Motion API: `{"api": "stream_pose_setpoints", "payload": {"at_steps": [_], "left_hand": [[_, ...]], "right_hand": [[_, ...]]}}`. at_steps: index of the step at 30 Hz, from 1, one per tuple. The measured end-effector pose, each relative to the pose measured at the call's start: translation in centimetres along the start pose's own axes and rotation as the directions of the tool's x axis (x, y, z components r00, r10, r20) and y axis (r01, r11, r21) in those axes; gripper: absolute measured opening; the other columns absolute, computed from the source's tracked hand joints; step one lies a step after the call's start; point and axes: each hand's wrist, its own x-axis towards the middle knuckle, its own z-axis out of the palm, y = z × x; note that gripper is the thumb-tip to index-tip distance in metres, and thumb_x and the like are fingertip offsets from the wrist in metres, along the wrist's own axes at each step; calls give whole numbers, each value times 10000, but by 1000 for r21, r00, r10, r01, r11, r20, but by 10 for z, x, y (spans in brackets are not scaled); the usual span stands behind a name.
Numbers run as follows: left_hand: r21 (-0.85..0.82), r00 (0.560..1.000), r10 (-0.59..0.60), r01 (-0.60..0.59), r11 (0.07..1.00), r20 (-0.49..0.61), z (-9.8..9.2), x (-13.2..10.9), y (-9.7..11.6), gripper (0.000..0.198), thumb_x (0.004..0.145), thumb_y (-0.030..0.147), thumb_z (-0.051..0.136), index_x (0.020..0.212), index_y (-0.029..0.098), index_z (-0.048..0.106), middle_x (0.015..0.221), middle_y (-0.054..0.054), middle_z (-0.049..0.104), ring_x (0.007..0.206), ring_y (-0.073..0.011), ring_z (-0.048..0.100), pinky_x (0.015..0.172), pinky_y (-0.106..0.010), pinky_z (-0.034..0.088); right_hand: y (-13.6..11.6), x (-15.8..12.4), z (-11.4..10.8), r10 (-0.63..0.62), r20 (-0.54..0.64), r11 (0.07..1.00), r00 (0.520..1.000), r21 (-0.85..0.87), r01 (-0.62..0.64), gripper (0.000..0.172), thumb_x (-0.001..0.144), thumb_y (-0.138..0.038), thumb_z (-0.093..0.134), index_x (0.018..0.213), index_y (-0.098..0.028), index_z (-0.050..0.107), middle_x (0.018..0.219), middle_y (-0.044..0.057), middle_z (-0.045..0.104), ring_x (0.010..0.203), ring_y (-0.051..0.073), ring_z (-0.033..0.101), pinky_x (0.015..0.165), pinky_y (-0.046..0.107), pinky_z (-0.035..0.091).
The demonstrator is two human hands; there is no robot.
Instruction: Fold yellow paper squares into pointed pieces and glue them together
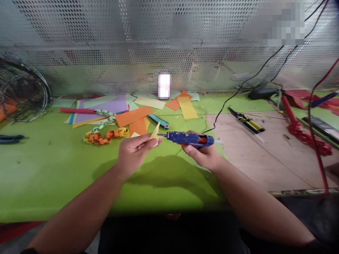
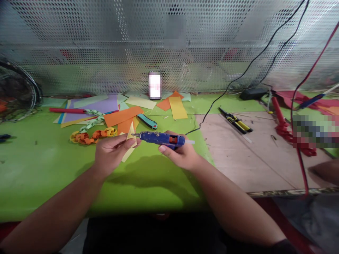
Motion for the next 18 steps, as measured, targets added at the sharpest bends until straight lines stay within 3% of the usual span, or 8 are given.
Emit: {"api": "stream_pose_setpoints", "payload": {"at_steps": [7, 18], "left_hand": [[-18, 994, 46, -44, 999, 97, -4, -2, 0, 189, 912, 249, 821, 1097, 267, 859, 975, -32, 853, 828, -196, 837, 796, -279, 710], [-58, 989, -59, 67, 996, 138, -3, -3, 2, 230, 892, 327, 841, 1101, 236, 861, 983, -69, 851, 855, -240, 839, 825, -355, 720]], "right_hand": [[5, -2, 4, 79, -30, 991, 996, 111, -76, 305, 1024, -458, 676, 1029, -160, 740, 660, -21, 552, 527, 96, 474, 477, 237, 402], [14, -6, 2, 21, -123, 991, 992, 132, -5, 306, 1015, -479, 688, 1045, -189, 783, 657, -8, 607, 518, 114, 517, 488, 264, 436]]}}
